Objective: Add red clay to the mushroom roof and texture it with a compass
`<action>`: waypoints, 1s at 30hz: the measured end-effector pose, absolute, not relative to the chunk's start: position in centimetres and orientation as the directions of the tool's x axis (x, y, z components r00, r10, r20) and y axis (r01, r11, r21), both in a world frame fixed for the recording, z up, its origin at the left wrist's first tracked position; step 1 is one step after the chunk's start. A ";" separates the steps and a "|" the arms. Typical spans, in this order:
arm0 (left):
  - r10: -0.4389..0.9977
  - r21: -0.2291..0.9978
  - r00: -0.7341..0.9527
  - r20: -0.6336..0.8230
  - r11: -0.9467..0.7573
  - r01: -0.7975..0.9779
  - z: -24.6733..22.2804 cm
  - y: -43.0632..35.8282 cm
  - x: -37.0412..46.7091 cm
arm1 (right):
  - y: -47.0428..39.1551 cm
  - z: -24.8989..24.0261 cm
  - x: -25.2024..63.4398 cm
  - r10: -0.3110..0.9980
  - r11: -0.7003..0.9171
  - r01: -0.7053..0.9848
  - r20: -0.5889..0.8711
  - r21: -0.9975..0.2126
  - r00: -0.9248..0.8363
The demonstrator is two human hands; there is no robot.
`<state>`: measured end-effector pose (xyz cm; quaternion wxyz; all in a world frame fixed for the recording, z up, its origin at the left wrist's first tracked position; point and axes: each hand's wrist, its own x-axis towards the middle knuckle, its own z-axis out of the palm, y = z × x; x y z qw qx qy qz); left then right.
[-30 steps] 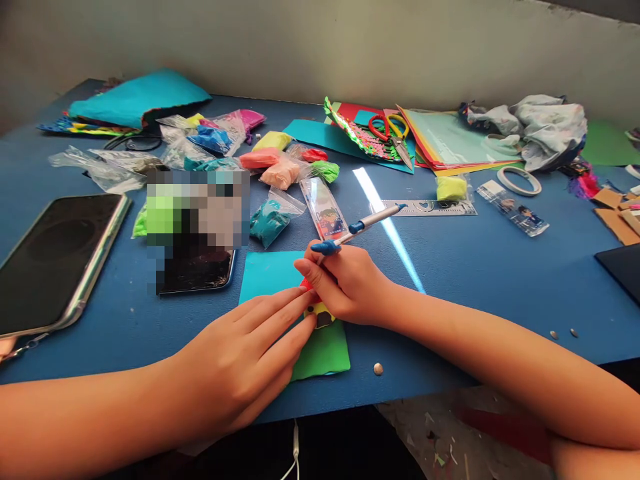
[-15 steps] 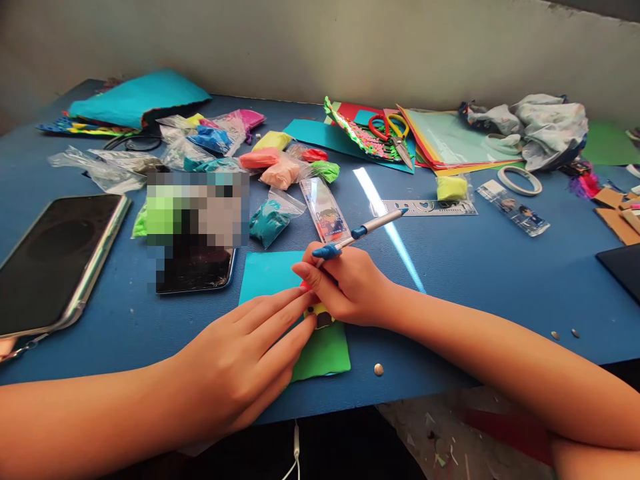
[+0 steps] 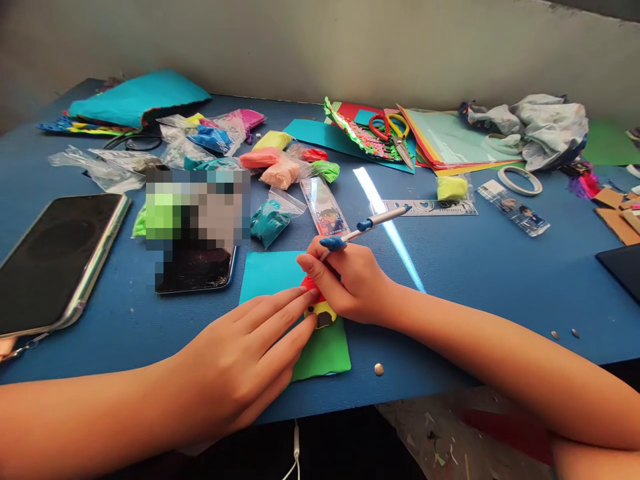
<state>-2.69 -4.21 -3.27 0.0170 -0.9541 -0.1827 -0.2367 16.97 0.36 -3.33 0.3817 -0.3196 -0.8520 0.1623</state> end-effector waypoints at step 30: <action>0.343 0.049 0.817 0.463 -0.931 0.362 -3.3 -4.2 -2.7 | 0.2 -3.3 16.9 0.680 0.733 0.479 0.547 -0.482 -0.489</action>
